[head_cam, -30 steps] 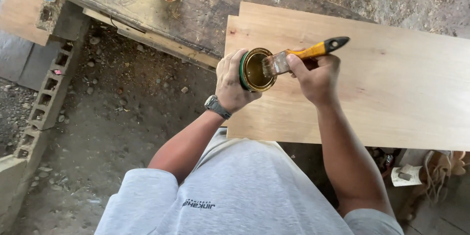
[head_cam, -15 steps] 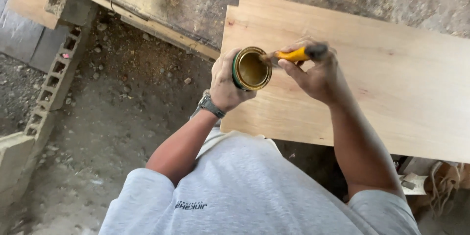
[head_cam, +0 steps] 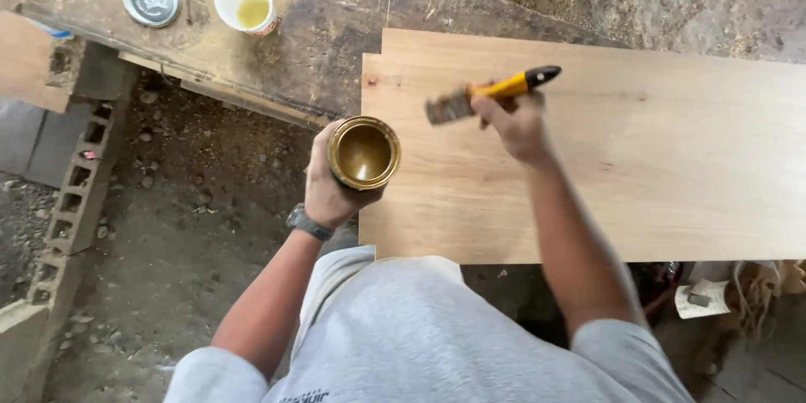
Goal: The person prepares varnish by opening a can and pouring it into a cup, then applies the varnish to a wooden board using a paintbrush.
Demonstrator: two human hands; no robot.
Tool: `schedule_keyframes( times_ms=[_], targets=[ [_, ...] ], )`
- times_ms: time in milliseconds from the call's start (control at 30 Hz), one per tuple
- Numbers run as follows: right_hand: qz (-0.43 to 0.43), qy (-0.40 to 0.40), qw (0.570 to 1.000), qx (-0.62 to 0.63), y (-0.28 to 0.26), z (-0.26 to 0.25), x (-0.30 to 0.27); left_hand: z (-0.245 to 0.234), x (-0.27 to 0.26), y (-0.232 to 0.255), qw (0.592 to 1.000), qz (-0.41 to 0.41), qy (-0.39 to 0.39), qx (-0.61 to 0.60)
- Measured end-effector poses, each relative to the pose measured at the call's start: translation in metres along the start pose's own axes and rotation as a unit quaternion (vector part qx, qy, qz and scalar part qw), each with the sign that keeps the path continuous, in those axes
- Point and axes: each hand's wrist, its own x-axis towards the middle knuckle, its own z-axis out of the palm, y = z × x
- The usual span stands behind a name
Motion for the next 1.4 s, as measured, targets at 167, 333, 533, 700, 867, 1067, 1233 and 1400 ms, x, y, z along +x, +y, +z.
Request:
schedule_keyframes(
  times_ms=[167,333,533,700,867,1067,1233,1400],
  targets=[
    [0.214,0.339,0.881,0.25,0.091,0.048,0.082,-0.022,0.006,0.0,1.0,-0.006,0.011,0.019],
    [0.202,0.487,0.849,0.033,0.174,-0.052,0.078,-0.036,0.005,-0.009,0.999,-0.001,-0.004,0.052],
    [0.227,0.433,0.845,-0.218,0.091,0.012,0.084,-0.055,0.008,-0.016,0.993,0.052,-0.066,0.077],
    [-0.025,0.223,0.915,-0.337,0.055,0.101,0.113,-0.05,0.022,-0.026,0.991,0.049,-0.085,0.091],
    [0.215,0.464,0.826,0.236,0.216,-0.049,0.096,-0.043,0.042,-0.011,0.989,0.095,-0.096,0.057],
    [0.279,0.435,0.764,-0.386,0.194,-0.024,0.094,-0.044,0.053,-0.026,0.991,0.092,-0.095,0.036],
    [-0.05,0.268,0.935,-0.229,0.063,0.138,0.116,-0.05,0.059,-0.025,0.991,0.101,-0.081,0.047],
    [0.105,0.315,0.927,0.176,0.073,0.13,0.144,-0.067,0.053,-0.025,0.992,0.082,-0.064,0.064]
  ],
)
